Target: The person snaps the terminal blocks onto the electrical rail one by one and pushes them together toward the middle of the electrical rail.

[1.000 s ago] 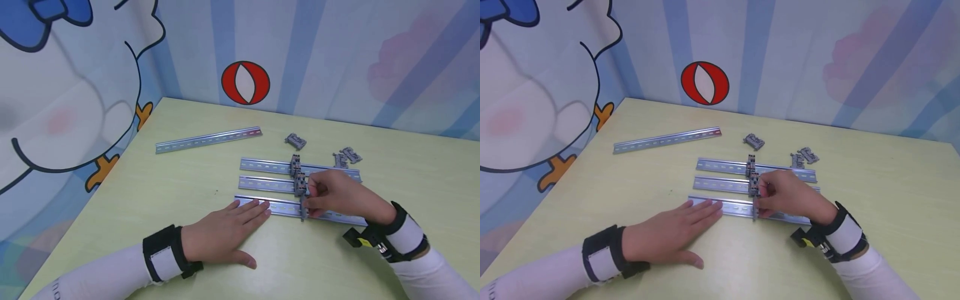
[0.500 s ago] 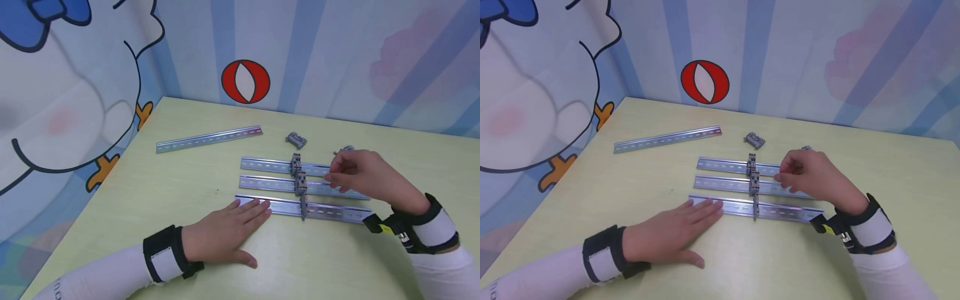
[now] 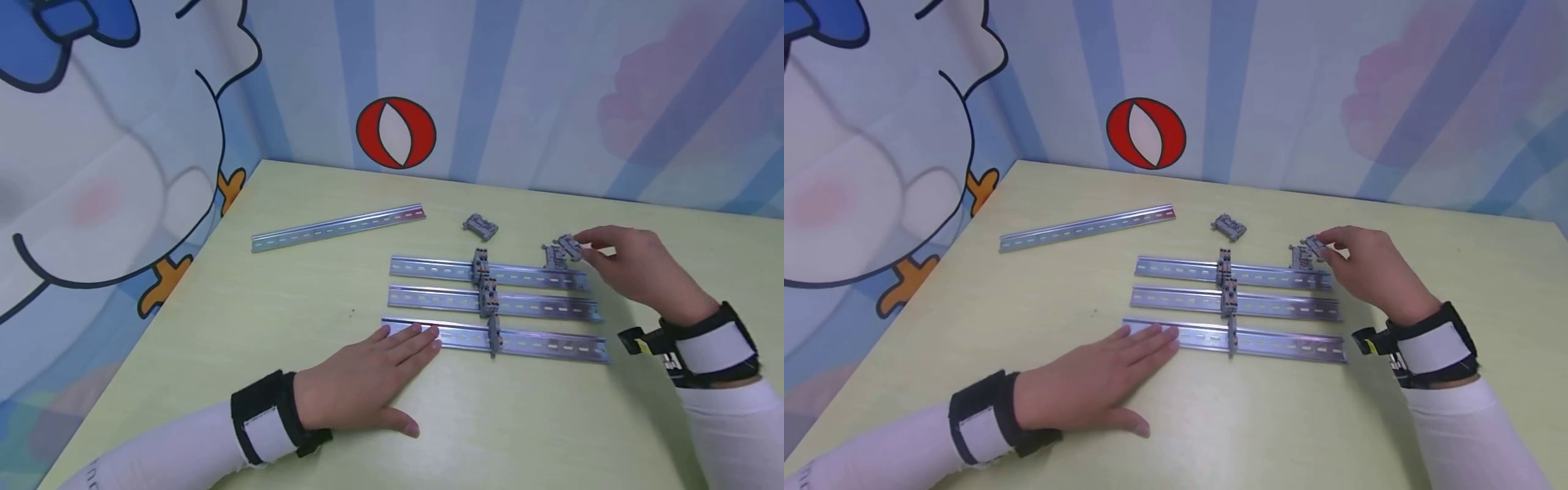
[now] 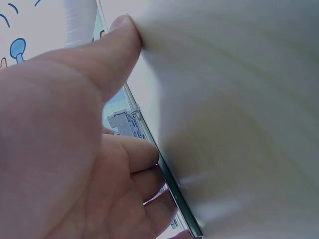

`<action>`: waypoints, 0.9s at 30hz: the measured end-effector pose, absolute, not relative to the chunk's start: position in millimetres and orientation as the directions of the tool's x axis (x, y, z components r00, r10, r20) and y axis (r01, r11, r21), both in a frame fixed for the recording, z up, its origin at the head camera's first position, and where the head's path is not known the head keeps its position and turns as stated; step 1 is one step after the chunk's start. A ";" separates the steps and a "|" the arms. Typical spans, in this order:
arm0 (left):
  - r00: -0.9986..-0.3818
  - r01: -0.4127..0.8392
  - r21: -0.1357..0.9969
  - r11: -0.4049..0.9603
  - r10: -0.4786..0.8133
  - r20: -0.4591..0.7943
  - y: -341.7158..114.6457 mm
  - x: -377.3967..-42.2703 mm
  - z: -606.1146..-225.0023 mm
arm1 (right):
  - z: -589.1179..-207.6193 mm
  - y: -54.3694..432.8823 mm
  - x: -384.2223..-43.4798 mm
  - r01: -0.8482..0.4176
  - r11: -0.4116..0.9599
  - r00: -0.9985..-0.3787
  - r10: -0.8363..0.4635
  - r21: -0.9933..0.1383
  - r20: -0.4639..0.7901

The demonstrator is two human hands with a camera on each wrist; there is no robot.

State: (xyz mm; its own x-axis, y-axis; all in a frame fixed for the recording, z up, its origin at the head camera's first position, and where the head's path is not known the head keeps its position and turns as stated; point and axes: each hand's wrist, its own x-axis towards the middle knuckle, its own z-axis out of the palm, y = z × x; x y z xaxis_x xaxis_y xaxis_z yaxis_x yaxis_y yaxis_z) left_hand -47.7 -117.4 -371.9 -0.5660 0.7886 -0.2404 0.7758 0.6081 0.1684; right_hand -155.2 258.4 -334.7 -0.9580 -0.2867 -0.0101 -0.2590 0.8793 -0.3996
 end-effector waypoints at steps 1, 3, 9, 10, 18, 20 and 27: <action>-0.568 0.774 0.167 0.611 0.786 -0.243 -117.6 -47.5 -371.8 | -338.9 258.4 -157.9 -0.261 0.887 -0.955 -0.295 -0.381 -0.033; -0.571 0.770 0.169 0.615 0.783 -0.247 -118.0 -47.2 -371.8 | -346.9 256.6 -162.7 -0.267 0.896 -0.947 -0.312 -0.354 -0.077; -0.570 0.772 0.169 0.613 0.785 -0.242 -118.0 -47.2 -372.5 | -365.7 249.5 -167.2 -0.353 0.882 -0.917 -0.392 -0.313 -0.071; -0.569 0.773 0.168 0.611 0.786 -0.240 -118.0 -47.2 -372.6 | -367.5 248.6 -167.0 -0.377 0.877 -0.910 -0.411 -0.297 -0.060; -0.565 0.783 0.156 0.603 0.793 -0.229 -117.6 -47.2 -373.2 | -370.2 252.4 -167.0 -0.353 0.901 -0.933 -0.358 -0.254 0.025; -0.567 0.782 0.152 0.604 0.792 -0.227 -117.5 -47.1 -372.7 | -369.4 255.7 -167.4 -0.294 0.917 -0.955 -0.294 -0.270 0.041; -0.573 0.778 0.150 0.610 0.787 -0.231 -117.5 -45.7 -370.9 | -366.9 267.0 -167.6 -0.164 0.948 -0.986 -0.167 -0.274 0.014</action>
State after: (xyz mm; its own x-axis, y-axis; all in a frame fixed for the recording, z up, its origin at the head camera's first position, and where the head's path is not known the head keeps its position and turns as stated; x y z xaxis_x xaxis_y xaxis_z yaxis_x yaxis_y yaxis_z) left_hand -45.7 -117.5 -370.9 -0.5726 0.7866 -0.2311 0.7778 0.6103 0.1500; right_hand -167.6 267.0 -366.9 -0.9859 -0.1670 0.0138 -0.1644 0.9476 -0.2740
